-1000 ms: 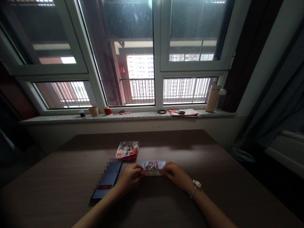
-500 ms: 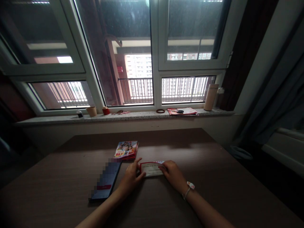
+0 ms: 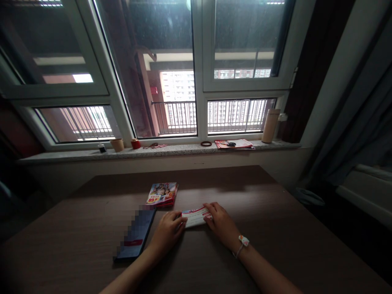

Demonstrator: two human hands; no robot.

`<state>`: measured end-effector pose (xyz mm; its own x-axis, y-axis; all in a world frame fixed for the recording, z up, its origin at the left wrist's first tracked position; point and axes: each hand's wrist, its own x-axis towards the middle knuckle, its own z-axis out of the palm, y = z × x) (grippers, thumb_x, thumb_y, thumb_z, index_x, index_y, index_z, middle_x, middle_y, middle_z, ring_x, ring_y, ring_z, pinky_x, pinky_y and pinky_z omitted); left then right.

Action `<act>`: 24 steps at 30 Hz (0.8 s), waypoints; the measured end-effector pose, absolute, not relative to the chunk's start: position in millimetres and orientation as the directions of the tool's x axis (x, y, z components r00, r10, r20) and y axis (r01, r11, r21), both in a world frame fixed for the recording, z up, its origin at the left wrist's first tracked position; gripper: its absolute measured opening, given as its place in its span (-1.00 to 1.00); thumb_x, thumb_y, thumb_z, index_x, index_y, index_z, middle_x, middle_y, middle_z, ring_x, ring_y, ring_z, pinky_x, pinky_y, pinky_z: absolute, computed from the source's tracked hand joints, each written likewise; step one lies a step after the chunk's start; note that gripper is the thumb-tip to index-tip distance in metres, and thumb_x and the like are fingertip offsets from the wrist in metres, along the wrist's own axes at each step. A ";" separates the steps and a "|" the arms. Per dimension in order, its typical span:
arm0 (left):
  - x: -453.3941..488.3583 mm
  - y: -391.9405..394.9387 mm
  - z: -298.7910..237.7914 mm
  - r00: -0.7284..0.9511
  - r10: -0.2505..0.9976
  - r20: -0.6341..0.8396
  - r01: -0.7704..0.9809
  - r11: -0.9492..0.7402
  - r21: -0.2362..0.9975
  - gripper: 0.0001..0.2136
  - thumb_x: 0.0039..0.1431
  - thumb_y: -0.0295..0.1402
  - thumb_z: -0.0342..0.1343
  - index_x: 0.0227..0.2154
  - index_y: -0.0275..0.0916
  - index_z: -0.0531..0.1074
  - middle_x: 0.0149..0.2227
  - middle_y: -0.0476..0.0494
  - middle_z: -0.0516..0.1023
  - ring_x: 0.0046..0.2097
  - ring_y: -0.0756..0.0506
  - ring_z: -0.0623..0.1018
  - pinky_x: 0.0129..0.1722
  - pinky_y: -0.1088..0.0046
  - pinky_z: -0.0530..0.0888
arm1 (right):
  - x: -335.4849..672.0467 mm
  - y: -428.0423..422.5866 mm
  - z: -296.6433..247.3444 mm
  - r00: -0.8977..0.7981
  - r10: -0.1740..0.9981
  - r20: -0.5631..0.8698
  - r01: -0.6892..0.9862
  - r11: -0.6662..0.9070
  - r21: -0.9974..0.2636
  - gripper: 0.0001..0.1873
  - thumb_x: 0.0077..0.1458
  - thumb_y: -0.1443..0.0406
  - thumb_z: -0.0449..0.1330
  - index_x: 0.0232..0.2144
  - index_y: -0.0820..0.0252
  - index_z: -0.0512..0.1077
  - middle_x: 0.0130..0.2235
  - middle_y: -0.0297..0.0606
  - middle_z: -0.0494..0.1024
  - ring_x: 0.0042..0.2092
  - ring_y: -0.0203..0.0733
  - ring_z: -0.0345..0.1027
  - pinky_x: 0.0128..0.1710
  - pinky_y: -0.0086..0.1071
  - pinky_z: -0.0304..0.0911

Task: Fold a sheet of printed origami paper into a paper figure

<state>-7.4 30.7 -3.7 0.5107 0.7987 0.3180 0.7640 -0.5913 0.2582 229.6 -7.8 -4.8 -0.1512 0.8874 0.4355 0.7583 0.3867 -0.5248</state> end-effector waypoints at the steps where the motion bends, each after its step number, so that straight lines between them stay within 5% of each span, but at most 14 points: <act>1: -7.4 30.5 -3.1 0.513 0.799 0.313 0.765 -0.591 0.255 -0.78 0.21 -0.37 0.03 -0.14 -0.10 0.52 0.00 -0.21 0.48 0.05 -0.22 0.44 0.13 0.06 0.29 | 229.9 -9.2 -3.6 -0.183 0.886 0.427 0.765 0.401 -0.504 -0.64 0.20 0.26 0.07 0.05 0.08 0.33 0.02 -0.12 0.37 0.03 -0.08 0.30 0.08 -0.19 0.25; 8: -6.9 29.7 2.3 0.520 0.798 0.305 0.769 -0.593 0.240 -0.78 0.22 -0.36 0.02 -0.14 -0.11 0.52 -0.02 -0.21 0.49 0.03 -0.22 0.45 0.10 0.09 0.32 | 230.9 -14.3 -0.5 -0.258 0.872 0.415 0.869 0.397 -0.295 -0.79 0.12 0.24 0.19 -0.18 0.09 0.52 0.08 -0.09 0.30 0.10 0.04 0.20 0.10 -0.08 0.18; 13: -6.6 29.2 1.3 0.516 0.794 0.321 0.765 -0.596 0.246 -0.78 0.24 -0.36 0.01 -0.15 -0.11 0.52 -0.02 -0.20 0.49 0.02 -0.21 0.45 0.10 0.10 0.32 | 230.6 -14.2 0.6 -0.262 0.894 0.363 0.878 0.377 -0.294 -0.79 0.14 0.24 0.20 -0.15 0.02 0.52 -0.15 -0.21 0.43 -0.07 -0.10 0.30 0.01 -0.19 0.22; 24: -5.2 32.0 -1.6 0.519 0.816 0.256 0.782 -0.574 0.243 -0.68 0.19 -0.45 0.00 0.00 -0.15 0.43 0.08 -0.22 0.42 0.12 -0.20 0.37 0.17 0.12 0.26 | 228.7 -14.9 1.7 -0.257 0.906 0.336 0.882 0.362 -0.301 -0.78 0.18 0.24 0.16 -0.13 0.02 0.51 -0.16 -0.21 0.45 -0.10 -0.13 0.31 -0.05 -0.26 0.23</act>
